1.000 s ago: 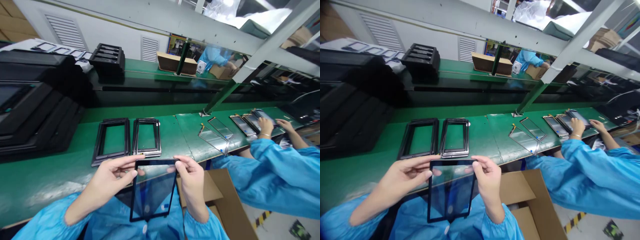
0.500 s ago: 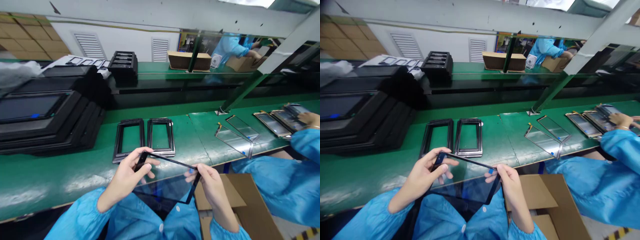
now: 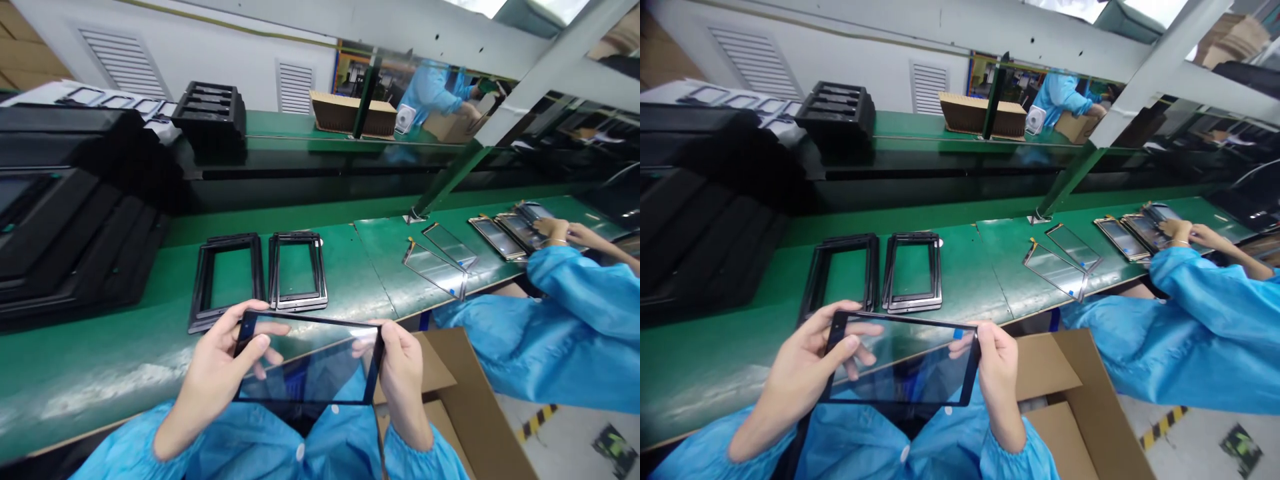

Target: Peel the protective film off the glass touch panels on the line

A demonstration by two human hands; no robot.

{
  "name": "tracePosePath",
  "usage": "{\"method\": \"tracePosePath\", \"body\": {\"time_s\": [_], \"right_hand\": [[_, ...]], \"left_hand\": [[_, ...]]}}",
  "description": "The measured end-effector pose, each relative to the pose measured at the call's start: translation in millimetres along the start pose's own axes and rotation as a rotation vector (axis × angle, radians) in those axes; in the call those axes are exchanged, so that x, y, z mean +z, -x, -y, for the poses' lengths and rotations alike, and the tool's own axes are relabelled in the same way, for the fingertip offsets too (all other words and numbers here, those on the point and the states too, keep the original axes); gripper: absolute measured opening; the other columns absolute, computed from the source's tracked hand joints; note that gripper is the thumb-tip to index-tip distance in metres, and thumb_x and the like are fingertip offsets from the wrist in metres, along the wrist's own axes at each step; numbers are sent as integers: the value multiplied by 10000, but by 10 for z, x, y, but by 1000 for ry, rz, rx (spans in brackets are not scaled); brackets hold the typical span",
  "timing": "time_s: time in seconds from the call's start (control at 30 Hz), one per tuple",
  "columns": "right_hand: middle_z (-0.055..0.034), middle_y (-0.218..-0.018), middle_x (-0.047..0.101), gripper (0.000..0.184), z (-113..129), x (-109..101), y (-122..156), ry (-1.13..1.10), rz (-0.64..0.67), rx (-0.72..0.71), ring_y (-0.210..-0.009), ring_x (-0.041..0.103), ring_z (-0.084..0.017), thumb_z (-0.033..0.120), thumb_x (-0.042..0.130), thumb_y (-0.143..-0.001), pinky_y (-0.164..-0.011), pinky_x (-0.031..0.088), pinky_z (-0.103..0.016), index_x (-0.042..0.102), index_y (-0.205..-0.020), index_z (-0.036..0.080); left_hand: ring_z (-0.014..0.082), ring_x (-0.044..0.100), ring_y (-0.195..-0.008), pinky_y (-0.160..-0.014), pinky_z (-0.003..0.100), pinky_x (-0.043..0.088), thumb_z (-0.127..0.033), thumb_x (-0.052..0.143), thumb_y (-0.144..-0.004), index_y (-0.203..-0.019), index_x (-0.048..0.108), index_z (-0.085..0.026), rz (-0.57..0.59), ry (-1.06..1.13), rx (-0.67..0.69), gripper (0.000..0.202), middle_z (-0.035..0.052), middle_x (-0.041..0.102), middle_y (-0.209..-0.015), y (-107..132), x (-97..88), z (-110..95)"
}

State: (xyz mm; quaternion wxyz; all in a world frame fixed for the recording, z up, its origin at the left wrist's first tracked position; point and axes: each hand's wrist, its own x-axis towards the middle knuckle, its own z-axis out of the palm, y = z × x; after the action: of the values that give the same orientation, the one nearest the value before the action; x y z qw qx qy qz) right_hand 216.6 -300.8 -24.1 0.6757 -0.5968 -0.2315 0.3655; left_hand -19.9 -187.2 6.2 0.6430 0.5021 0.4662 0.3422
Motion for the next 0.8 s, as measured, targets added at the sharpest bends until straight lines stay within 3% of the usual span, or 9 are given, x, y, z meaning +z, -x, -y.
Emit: {"method": "tracePosePath", "body": {"time_s": [0.1,0.17,0.23,0.3,0.37,0.43,0.5,0.67,0.8], "right_hand": [[-87,-745,839,414,54,22,29,35,44,-23,-559,795,-243,537,781,-920,-591,651,-322,769,-1144,189],[-83,-724,836,376,89,62,67,103,34,-61,-597,815,-255,500,816,-898,-637,673,-331,770,-1106,191],[-81,-683,824,353,108,112,114,162,36,-87,-651,833,-278,506,791,-919,-667,686,-342,777,-1070,186],[-83,-676,822,344,109,154,156,202,48,-93,-685,841,-288,499,774,-938,-686,693,-347,781,-1073,183],[-91,-710,832,330,94,173,185,212,54,-88,-655,836,-280,485,768,-948,-666,695,-341,783,-1079,182],[-95,-734,839,319,74,166,197,201,55,-80,-625,829,-271,472,773,-948,-639,692,-330,784,-1083,183],[-94,-741,840,315,59,146,198,185,62,-73,-627,829,-268,468,774,-950,-626,689,-320,783,-1088,186],[-86,-758,845,306,75,180,171,164,107,-39,-581,813,-243,470,779,-947,-595,674,-300,794,-1079,195],[-55,-799,850,416,91,270,121,51,352,53,-724,840,-258,493,783,-947,-754,687,-360,777,-1272,234]], "left_hand": [[256,802,-727,-532,319,628,-463,758,-941,-1328,532,-231,42,-111,104,505,135,813,-1165,-69,-77,44],[317,783,-1097,-844,423,671,-399,709,-984,-1434,517,-247,20,-333,305,513,167,698,-1435,-125,-108,17],[345,593,-1421,-1198,539,465,-335,698,-991,-1525,512,-266,27,-629,573,569,137,585,-1586,-181,-101,-61],[329,602,-1413,-1291,578,308,-299,684,-1003,-1492,601,-273,169,-861,791,497,102,668,-1508,-238,-63,-158],[281,762,-1151,-1197,517,451,-287,627,-1048,-1313,744,-257,350,-954,902,292,67,813,-1250,-292,-17,-233],[240,807,-906,-940,399,600,-286,573,-1082,-1165,804,-222,421,-958,923,253,49,854,-1038,-324,17,-267],[233,805,-827,-757,340,604,-289,566,-1087,-1109,814,-188,417,-938,930,269,53,854,-969,-322,32,-269],[274,812,-929,-796,349,595,-264,538,-1089,-1195,799,-170,421,-935,885,297,80,852,-1090,-228,73,-263],[252,815,-923,-807,319,597,-272,505,-1095,-1399,722,-253,591,-766,557,374,55,848,-1119,-204,168,-254]]}}
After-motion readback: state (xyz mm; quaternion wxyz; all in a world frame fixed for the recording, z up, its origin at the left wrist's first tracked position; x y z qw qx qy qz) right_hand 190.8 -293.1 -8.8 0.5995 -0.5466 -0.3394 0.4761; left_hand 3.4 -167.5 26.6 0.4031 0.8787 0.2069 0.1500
